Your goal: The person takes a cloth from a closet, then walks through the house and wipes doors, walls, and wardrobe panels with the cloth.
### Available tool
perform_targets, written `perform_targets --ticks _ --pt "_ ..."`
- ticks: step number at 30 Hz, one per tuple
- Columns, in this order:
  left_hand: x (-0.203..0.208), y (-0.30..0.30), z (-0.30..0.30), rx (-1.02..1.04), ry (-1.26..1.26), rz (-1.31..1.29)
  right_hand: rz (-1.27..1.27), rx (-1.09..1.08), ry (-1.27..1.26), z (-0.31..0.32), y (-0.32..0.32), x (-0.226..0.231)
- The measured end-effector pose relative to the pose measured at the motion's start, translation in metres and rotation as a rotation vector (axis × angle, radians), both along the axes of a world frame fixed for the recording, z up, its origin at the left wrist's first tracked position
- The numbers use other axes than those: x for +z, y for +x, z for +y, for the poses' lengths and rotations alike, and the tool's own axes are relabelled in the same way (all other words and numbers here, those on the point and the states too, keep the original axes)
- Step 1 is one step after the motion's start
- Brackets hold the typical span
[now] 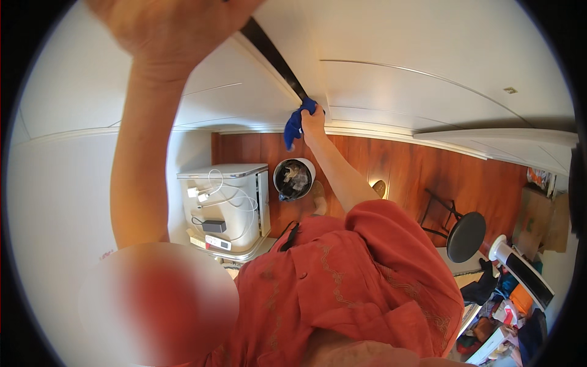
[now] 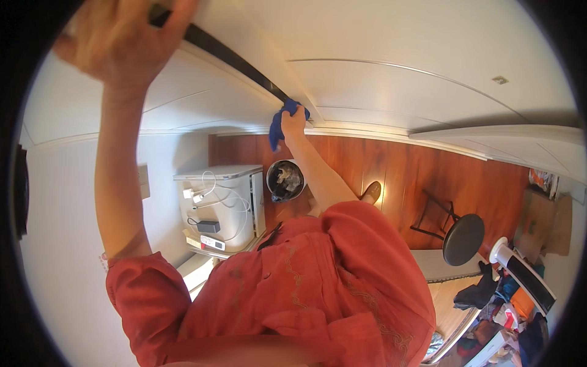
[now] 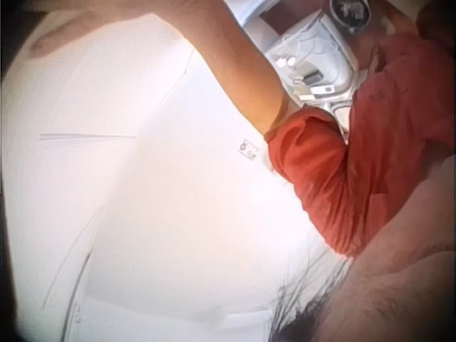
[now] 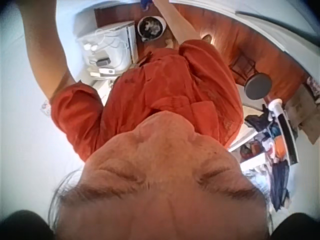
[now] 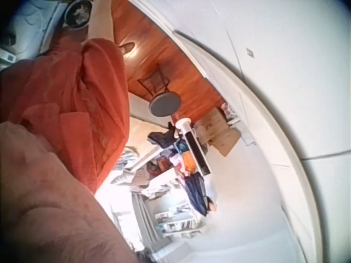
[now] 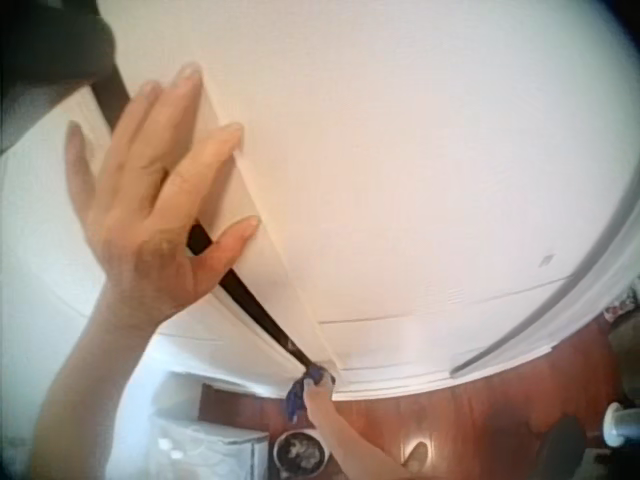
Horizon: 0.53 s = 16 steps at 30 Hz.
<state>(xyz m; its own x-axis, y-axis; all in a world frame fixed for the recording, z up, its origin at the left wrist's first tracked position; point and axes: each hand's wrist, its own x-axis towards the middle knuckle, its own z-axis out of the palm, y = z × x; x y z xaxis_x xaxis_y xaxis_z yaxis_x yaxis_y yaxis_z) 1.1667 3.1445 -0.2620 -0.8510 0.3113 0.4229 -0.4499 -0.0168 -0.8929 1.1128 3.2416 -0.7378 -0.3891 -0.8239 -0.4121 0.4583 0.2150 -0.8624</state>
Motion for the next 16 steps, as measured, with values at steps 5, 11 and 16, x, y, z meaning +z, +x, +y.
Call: perform_targets --ticks 5,11,16 --pt "-0.036 -0.022 0.017 -0.248 0.542 0.331 0.227 0.007 -0.081 0.009 -0.017 0.118" --pt "-0.028 -0.018 0.031 -0.319 0.755 0.295 0.043 0.117 -0.339 0.024 -0.030 0.264" --pt "-0.008 -0.001 0.048 -0.400 0.942 0.236 0.024 0.216 -0.549 0.027 -0.045 0.359"
